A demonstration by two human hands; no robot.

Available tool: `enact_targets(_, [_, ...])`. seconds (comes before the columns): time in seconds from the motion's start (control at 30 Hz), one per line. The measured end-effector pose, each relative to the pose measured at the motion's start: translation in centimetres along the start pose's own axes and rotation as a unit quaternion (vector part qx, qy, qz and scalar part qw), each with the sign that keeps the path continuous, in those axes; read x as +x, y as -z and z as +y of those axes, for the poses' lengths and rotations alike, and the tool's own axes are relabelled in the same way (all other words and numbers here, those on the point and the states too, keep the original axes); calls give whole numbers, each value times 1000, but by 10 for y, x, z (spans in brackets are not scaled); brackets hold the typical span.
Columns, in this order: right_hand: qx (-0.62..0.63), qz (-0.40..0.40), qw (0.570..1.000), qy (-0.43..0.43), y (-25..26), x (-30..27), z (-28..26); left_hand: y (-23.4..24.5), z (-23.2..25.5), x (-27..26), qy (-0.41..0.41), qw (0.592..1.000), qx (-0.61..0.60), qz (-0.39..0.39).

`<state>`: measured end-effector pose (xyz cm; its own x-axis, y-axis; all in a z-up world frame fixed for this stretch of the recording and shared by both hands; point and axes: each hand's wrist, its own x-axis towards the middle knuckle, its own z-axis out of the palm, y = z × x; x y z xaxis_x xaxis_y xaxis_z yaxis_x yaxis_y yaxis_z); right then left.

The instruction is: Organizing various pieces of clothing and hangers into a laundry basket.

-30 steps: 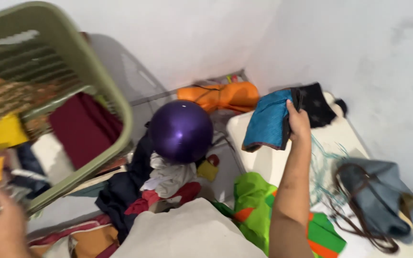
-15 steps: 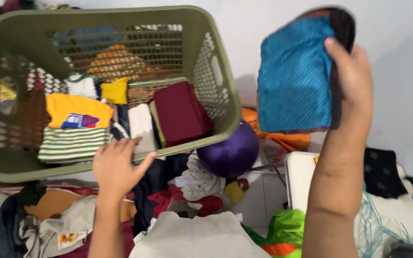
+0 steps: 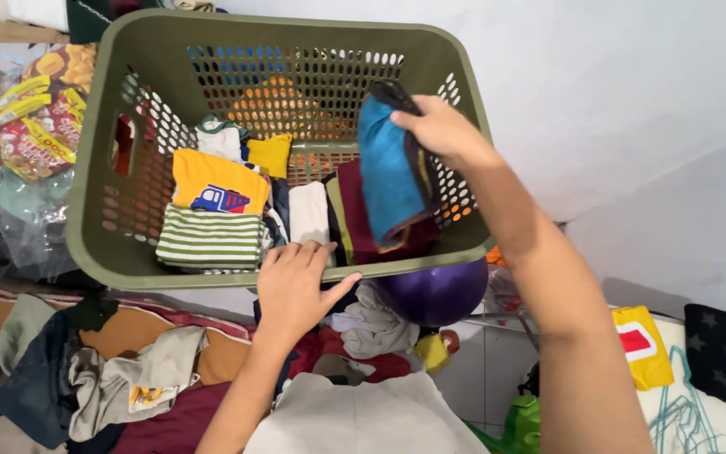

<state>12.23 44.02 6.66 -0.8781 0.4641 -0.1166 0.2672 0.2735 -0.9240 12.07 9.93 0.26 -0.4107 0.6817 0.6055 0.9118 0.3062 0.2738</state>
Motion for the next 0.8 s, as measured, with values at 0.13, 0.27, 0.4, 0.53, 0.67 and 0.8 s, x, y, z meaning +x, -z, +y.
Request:
enact_targets(0.13, [189,-44,980,-47,-20,-6,-19,-1,-1,-1,-1,1000,-2,5])
enact_targets(0.27, [239,-33,968,-64,4,6,32,-3,-3,-2,-4,1000,2,7])
enact_targets(0.4, [-256,60,965,-20,37,18,145,-6,-5,-3,-4,1000,0,7])
enact_targets(0.53, [-414,14,907,81,21,0,139,-7,-5,-2,-5,1000,5,8])
enact_targets(0.67, [-455,-132,880,26,-21,3,111,-7,-5,-1,-7,1000,3,5])
enact_targets(0.8, [-564,-265,781,-45,-66,13,107,-5,-5,-2,-7,1000,-1,7])
